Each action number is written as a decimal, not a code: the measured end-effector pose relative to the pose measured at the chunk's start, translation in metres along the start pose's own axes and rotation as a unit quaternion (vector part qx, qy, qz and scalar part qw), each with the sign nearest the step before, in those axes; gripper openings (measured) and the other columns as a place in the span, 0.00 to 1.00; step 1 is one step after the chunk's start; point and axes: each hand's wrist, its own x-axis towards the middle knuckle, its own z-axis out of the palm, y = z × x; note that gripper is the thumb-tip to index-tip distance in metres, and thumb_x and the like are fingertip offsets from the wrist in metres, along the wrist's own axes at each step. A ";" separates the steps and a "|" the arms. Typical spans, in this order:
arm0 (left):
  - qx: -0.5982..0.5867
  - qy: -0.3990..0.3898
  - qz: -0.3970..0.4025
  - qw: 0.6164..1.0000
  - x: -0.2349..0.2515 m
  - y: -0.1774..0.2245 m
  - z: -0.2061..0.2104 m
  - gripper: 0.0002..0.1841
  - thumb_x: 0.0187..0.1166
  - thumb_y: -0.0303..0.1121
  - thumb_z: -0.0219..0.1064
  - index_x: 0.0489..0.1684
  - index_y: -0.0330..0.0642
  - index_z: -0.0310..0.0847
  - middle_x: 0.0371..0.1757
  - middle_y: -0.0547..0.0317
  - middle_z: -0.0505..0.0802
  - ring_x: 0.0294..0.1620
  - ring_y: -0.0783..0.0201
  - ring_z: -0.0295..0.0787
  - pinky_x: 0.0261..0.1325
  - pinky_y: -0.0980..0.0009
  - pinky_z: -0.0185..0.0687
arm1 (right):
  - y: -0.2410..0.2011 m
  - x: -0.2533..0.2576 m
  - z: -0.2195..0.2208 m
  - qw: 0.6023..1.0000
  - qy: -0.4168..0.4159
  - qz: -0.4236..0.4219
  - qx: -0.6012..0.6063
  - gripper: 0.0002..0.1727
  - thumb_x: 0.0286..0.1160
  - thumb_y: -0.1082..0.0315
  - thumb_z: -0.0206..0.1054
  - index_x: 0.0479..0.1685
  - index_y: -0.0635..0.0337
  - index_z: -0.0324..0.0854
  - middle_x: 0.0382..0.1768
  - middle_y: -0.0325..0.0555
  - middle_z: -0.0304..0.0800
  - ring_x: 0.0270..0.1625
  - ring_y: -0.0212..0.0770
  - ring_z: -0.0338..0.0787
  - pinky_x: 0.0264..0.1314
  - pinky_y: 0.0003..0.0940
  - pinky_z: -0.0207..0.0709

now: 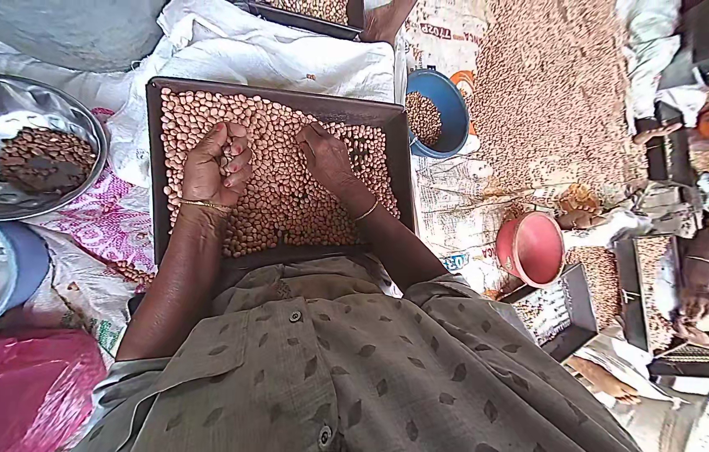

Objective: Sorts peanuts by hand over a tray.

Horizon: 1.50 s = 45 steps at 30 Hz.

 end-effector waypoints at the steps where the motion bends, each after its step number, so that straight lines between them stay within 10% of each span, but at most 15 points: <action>1: -0.004 -0.001 0.001 1.000 0.000 0.000 -0.001 0.25 0.97 0.40 0.31 0.41 0.50 0.77 0.22 0.73 0.77 0.11 0.81 0.63 0.13 0.88 0.58 | 0.006 0.001 -0.006 0.999 0.018 0.017 0.037 0.12 0.82 0.74 0.59 0.52 0.64 0.87 0.58 0.58 0.90 0.50 0.55 0.94 0.49 0.52 0.87; 4: -0.008 0.002 0.001 1.000 0.000 -0.001 -0.001 0.24 0.97 0.40 0.31 0.41 0.49 0.77 0.22 0.73 0.77 0.11 0.81 0.62 0.12 0.89 0.57 | 0.030 0.003 -0.029 0.923 0.211 0.099 0.307 0.12 0.84 0.78 0.52 0.53 0.76 0.80 0.48 0.56 0.91 0.31 0.40 0.91 0.32 0.34 0.87; 8: 0.004 0.004 -0.007 1.000 -0.001 -0.001 0.001 0.25 0.97 0.40 0.31 0.40 0.49 0.77 0.21 0.73 0.77 0.11 0.81 0.63 0.12 0.88 0.58 | 0.040 0.003 -0.078 0.668 0.308 0.287 0.614 0.18 0.97 0.54 0.44 0.63 0.59 0.67 0.44 0.48 0.94 0.33 0.37 0.94 0.29 0.28 0.85; 12: -0.007 -0.001 -0.001 1.000 0.000 -0.001 0.000 0.24 0.97 0.40 0.32 0.40 0.49 0.77 0.22 0.73 0.77 0.11 0.81 0.62 0.12 0.88 0.58 | 0.014 -0.018 -0.051 0.856 0.048 0.150 0.493 0.11 0.89 0.73 0.52 0.53 0.70 0.79 0.41 0.49 0.94 0.35 0.38 0.94 0.36 0.34 0.90; 16: 0.000 0.009 0.000 1.000 0.000 0.000 0.002 0.24 0.97 0.40 0.31 0.40 0.49 0.77 0.21 0.73 0.77 0.11 0.81 0.63 0.13 0.88 0.57 | -0.006 -0.024 -0.006 0.987 -0.089 -0.023 0.129 0.10 0.79 0.73 0.64 0.48 0.65 0.90 0.51 0.57 0.93 0.51 0.52 0.94 0.53 0.50 0.86; 28: -0.006 -0.001 0.000 1.000 0.000 -0.001 0.000 0.24 0.96 0.39 0.32 0.40 0.49 0.77 0.22 0.73 0.78 0.11 0.81 0.65 0.13 0.89 0.59 | -0.028 -0.028 -0.002 0.991 -0.121 -0.002 -0.051 0.14 0.81 0.68 0.60 0.55 0.62 0.88 0.63 0.60 0.86 0.47 0.57 0.94 0.42 0.52 0.86; 31: 0.029 0.000 -0.011 1.000 -0.001 -0.002 0.001 0.25 0.96 0.41 0.32 0.41 0.49 0.78 0.22 0.73 0.78 0.11 0.81 0.63 0.12 0.88 0.57 | -0.013 -0.027 0.002 0.998 -0.055 0.005 0.042 0.09 0.73 0.67 0.66 0.39 0.64 0.88 0.49 0.56 0.91 0.41 0.53 0.93 0.39 0.53 0.84; 35: 0.146 0.004 -0.078 0.986 0.000 -0.003 0.002 0.34 0.96 0.53 0.28 0.51 0.46 0.84 0.33 0.66 0.88 0.12 0.79 0.65 0.11 0.86 0.55 | -0.021 -0.020 -0.027 0.934 0.008 -0.016 0.357 0.07 0.75 0.75 0.67 0.43 0.71 0.85 0.36 0.50 0.89 0.29 0.33 0.84 0.33 0.29 0.81; 40: 0.130 -0.035 -0.111 0.985 -0.002 -0.006 0.006 0.29 0.96 0.48 0.31 0.46 0.48 0.82 0.29 0.70 0.84 0.12 0.81 0.63 0.12 0.87 0.56 | -0.036 0.001 -0.034 0.956 0.040 -0.131 0.261 0.13 0.76 0.74 0.67 0.54 0.71 0.88 0.52 0.56 0.93 0.54 0.44 0.93 0.58 0.37 0.87; 42: 0.077 -0.003 -0.083 0.994 -0.001 -0.004 0.004 0.24 0.96 0.43 0.35 0.41 0.48 0.79 0.24 0.72 0.79 0.10 0.82 0.61 0.11 0.89 0.54 | -0.018 0.011 -0.017 0.977 -0.010 -0.158 0.142 0.14 0.73 0.69 0.71 0.55 0.60 0.92 0.62 0.52 0.93 0.72 0.52 0.85 0.79 0.51 0.73; 45: 0.010 0.032 -0.025 0.999 -0.001 0.000 0.002 0.21 0.96 0.40 0.36 0.39 0.50 0.76 0.23 0.73 0.77 0.10 0.82 0.60 0.10 0.89 0.54 | 0.002 0.002 -0.007 0.983 -0.124 -0.133 0.017 0.17 0.72 0.65 0.72 0.60 0.46 0.92 0.75 0.49 0.84 0.86 0.58 0.69 0.84 0.66 0.58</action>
